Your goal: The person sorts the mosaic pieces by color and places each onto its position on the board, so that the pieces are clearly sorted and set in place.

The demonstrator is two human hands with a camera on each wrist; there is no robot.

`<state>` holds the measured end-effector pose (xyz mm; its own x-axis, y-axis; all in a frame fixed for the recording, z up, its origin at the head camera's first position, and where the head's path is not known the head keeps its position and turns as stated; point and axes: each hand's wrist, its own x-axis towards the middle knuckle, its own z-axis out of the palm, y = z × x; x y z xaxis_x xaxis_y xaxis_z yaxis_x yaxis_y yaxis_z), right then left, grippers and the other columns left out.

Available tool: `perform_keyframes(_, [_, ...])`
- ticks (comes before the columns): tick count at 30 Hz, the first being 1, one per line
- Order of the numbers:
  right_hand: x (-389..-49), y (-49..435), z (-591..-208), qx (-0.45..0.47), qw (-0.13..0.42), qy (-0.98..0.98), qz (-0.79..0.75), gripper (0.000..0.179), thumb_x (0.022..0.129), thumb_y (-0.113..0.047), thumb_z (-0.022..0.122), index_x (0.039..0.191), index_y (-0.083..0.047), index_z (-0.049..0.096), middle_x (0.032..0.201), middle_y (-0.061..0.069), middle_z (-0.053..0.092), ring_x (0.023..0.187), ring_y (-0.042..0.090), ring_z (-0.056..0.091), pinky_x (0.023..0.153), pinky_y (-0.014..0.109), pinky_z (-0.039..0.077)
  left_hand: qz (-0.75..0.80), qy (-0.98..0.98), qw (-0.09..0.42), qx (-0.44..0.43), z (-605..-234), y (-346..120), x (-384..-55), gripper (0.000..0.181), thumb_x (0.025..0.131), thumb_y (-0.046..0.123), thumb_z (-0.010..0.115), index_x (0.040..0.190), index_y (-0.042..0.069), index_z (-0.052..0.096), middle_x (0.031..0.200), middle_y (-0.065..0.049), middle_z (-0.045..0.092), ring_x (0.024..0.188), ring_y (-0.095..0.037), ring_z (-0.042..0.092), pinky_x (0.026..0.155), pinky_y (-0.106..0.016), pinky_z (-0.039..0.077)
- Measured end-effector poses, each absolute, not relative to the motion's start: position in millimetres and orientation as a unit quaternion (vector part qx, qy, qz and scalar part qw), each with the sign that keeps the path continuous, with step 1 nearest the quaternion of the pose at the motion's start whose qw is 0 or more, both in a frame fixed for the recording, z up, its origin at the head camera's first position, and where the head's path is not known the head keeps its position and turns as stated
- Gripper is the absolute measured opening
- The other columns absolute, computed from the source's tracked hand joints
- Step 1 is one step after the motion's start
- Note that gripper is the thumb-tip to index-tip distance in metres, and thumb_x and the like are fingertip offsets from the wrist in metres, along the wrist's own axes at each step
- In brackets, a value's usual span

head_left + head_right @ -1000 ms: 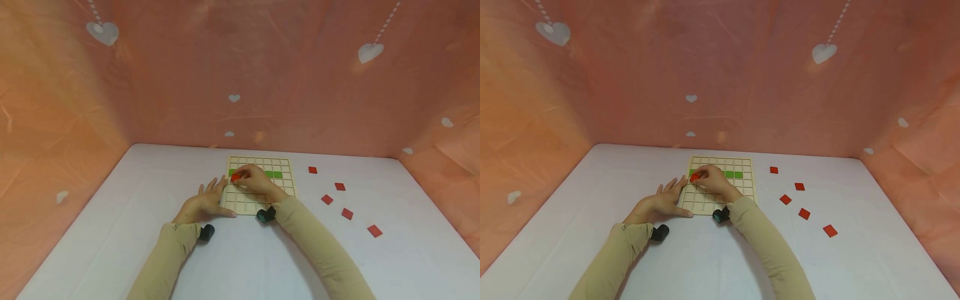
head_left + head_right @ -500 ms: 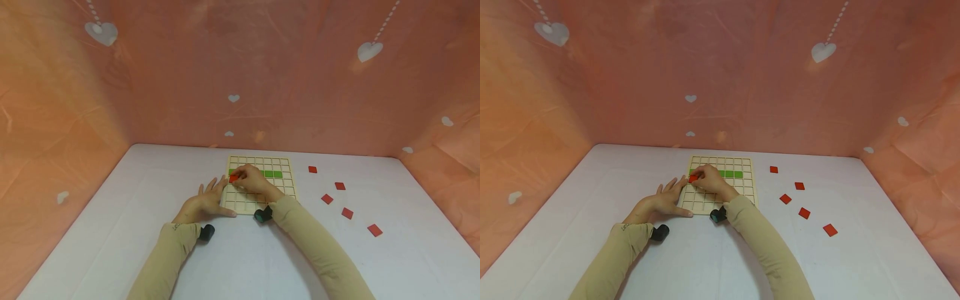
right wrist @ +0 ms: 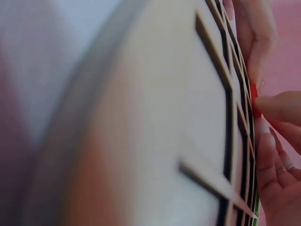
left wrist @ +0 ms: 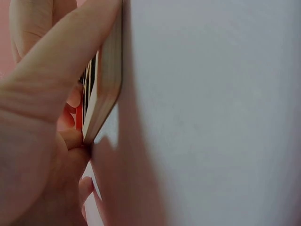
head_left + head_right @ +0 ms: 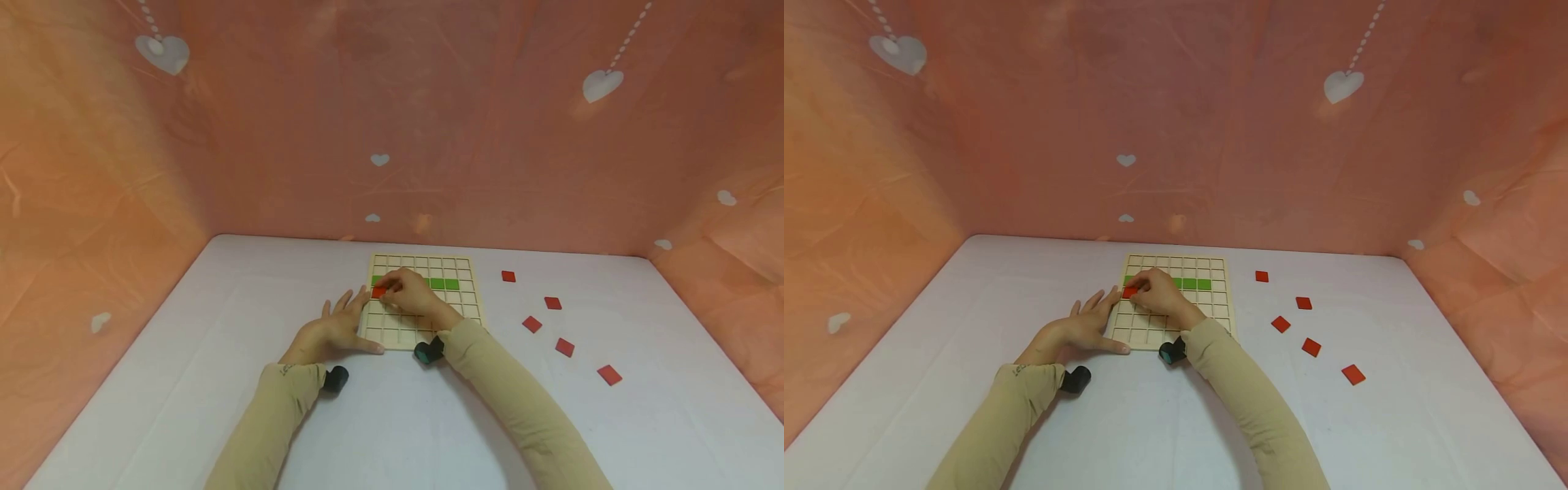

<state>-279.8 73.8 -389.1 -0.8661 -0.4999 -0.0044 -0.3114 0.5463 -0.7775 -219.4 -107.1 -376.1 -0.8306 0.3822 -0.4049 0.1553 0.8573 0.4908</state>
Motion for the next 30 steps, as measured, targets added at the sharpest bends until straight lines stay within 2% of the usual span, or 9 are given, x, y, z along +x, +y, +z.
perform_keyframes(8, [-280.4,71.1,-392.3,-0.24,0.106,0.873,-0.411,0.027,0.087,-0.006,0.065,0.114,-0.002,0.068,0.111,0.015,0.064,0.09,0.02,0.061,0.074,0.024,0.051,0.22,0.932,0.251,0.143,-377.0,-107.4,-220.2,0.114,0.078,0.049,0.075,0.154,0.006,0.002,0.162,-0.011,-0.001,0.149,-0.032,-0.005,0.116,-0.059,-0.006])
perform_keyframes(16, [-278.5,78.6,-392.5,-0.201,0.114,0.86,-0.454,0.029,0.085,-0.005,0.064,0.114,-0.005,0.069,0.113,0.012,0.065,0.096,0.021,0.063,0.078,0.026,0.051,0.219,0.932,0.246,0.151,-378.5,-106.0,-220.7,0.113,0.078,0.049,0.074,0.154,0.004,0.003,0.162,-0.013,-0.001,0.149,-0.033,-0.004,0.116,-0.06,-0.005])
perform_keyframes(22, [-274.4,92.5,-395.5,-0.161,0.157,0.811,-0.54,0.032,0.088,-0.005,0.065,0.12,-0.002,0.065,0.116,0.014,0.065,0.093,0.017,0.061,0.075,0.024,0.049,0.232,0.929,0.251,0.142,-378.8,-105.6,-219.0,0.116,0.078,0.049,0.075,0.154,0.006,-0.001,0.162,-0.013,0.001,0.149,-0.032,-0.005,0.117,-0.057,-0.007])
perform_keyframes(30, [-271.6,110.4,-395.2,-0.166,0.141,0.808,-0.548,0.033,0.088,-0.009,0.067,0.12,-0.002,0.064,0.116,0.015,0.067,0.097,0.019,0.064,0.082,0.025,0.051,0.23,0.931,0.247,0.141,-378.4,-105.7,-219.0,0.116,0.077,0.049,0.075,0.154,0.005,0.001,0.162,-0.014,0.0,0.149,-0.033,-0.005,0.116,-0.059,-0.006])
